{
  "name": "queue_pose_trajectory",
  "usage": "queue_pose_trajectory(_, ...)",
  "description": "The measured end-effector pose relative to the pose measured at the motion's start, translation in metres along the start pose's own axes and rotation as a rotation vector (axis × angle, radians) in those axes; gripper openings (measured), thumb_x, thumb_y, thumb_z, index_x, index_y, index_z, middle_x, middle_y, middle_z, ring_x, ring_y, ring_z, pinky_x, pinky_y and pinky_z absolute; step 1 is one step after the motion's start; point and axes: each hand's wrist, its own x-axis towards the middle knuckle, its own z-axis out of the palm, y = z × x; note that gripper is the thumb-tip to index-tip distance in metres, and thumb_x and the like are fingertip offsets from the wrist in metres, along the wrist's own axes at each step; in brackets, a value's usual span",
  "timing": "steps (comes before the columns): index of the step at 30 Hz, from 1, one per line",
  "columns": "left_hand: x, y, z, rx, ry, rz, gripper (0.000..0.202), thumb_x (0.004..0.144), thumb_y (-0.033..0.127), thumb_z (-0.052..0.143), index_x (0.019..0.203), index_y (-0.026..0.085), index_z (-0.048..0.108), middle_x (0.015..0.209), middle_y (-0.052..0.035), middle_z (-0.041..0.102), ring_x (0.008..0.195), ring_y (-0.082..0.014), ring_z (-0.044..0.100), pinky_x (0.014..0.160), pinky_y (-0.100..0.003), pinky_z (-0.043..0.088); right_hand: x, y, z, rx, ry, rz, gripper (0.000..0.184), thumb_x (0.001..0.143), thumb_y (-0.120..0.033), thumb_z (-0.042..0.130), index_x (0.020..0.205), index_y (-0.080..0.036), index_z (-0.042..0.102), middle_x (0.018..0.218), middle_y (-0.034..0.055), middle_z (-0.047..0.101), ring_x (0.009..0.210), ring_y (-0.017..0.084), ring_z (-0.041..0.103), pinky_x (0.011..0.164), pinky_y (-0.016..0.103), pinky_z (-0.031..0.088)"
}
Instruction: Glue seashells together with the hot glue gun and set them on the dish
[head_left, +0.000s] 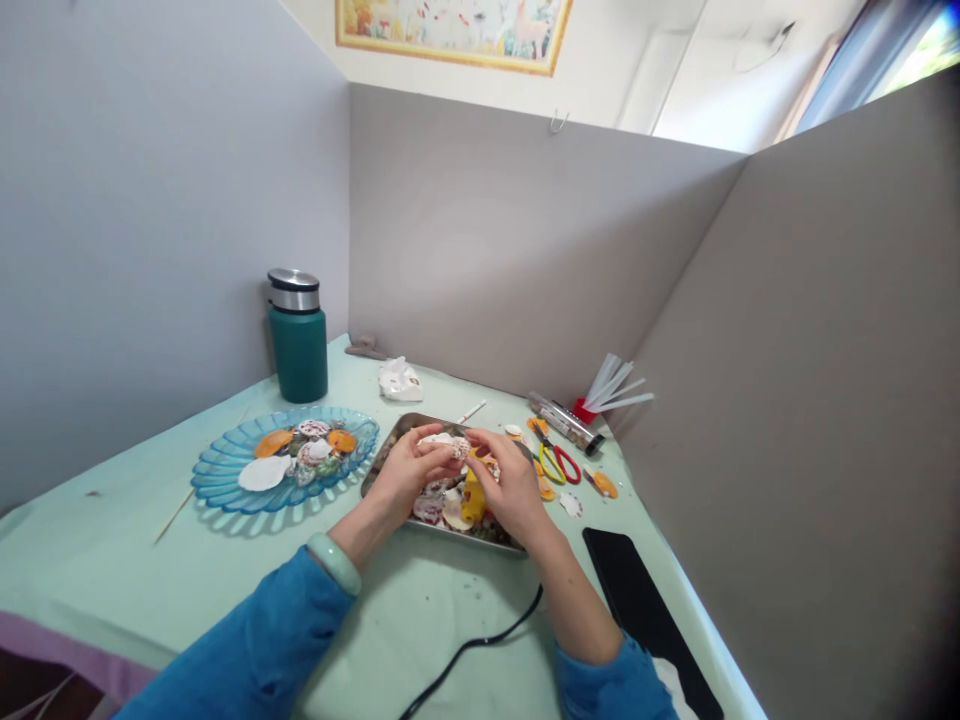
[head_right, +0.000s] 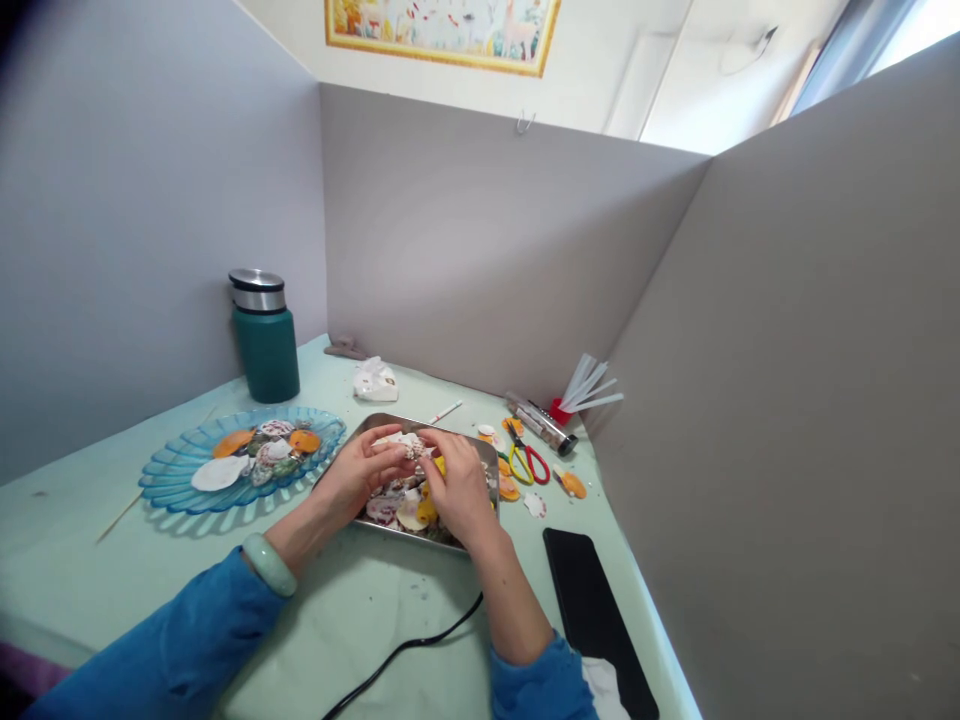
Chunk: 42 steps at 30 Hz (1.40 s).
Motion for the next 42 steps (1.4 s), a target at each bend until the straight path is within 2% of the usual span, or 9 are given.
queue_pose_trajectory(7,-0.001,-0.0021,-0.0029,-0.001,-0.033,-0.018,0.049,0.068,0.021,0.076,0.108,0.015,0.049,0.076,-0.0026,0.067,0.061,-0.0122,0.065,0.065,-0.03,0.056,0.0006,-0.0012,0.0,0.066,-0.006,-0.006,0.03,0.085,-0.01,0.051,0.111,-0.022,0.059,0.108,0.0066,0.063,0.101,0.021,0.059,0.089,0.035,0.046)
queue_pose_trajectory(13,-0.0017,-0.0022,-0.0023,0.06,-0.065,-0.015,0.045,0.072,0.028,0.073,0.109,0.014,0.05,0.078,-0.0033,0.066,0.059,-0.0111,0.063,0.064,-0.029,0.055,-0.0002,-0.0004,0.0004,0.067,0.019,-0.001,0.023,0.085,-0.012,0.053,0.105,-0.021,0.061,0.101,0.0062,0.065,0.094,0.021,0.06,0.085,0.034,0.047)
queue_pose_trajectory(24,-0.0017,-0.0035,-0.0002,0.188,-0.042,0.005,0.045,0.072,0.037,0.072,0.105,0.013,0.051,0.069,-0.0009,0.064,0.058,-0.0115,0.062,0.059,-0.025,0.052,-0.0008,0.0002,0.0008,0.028,-0.014,0.033,0.018,0.085,-0.019,0.058,0.103,-0.021,0.062,0.09,0.0038,0.065,0.081,0.019,0.06,0.072,0.029,0.046)
queue_pose_trajectory(28,-0.0023,-0.0026,0.0017,0.194,-0.023,0.005,0.045,0.071,0.037,0.073,0.104,0.013,0.052,0.074,-0.0021,0.064,0.061,-0.0119,0.062,0.06,-0.026,0.053,-0.0001,-0.001,0.0009,0.008,-0.005,0.036,0.017,0.085,-0.019,0.059,0.101,-0.02,0.063,0.086,0.003,0.065,0.078,0.018,0.059,0.07,0.028,0.044)
queue_pose_trajectory(32,-0.0035,-0.0012,0.0039,0.155,0.022,0.071,0.048,0.066,0.034,0.076,0.103,0.014,0.054,0.083,-0.002,0.062,0.072,-0.0144,0.063,0.062,-0.028,0.055,0.0007,-0.0044,0.001,-0.035,-0.001,0.047,0.013,0.085,-0.02,0.058,0.097,-0.019,0.065,0.082,0.0026,0.066,0.073,0.017,0.058,0.07,0.028,0.043)
queue_pose_trajectory(37,-0.0029,-0.0021,0.0027,0.139,-0.038,0.12,0.048,0.068,0.034,0.074,0.106,0.014,0.052,0.079,-0.0001,0.062,0.07,-0.0134,0.063,0.06,-0.026,0.055,0.0,-0.0067,0.0026,-0.037,-0.009,0.069,0.013,0.086,-0.022,0.058,0.095,-0.019,0.066,0.082,0.0026,0.067,0.071,0.016,0.058,0.067,0.027,0.043)
queue_pose_trajectory(42,-0.0037,-0.0021,0.0045,0.162,-0.046,0.12,0.048,0.067,0.033,0.075,0.105,0.015,0.053,0.078,-0.0007,0.063,0.073,-0.0152,0.064,0.06,-0.027,0.054,-0.0011,-0.0037,0.0048,-0.017,0.019,0.117,0.013,0.087,-0.023,0.055,0.093,-0.018,0.066,0.082,0.0029,0.067,0.066,0.015,0.058,0.064,0.026,0.044)
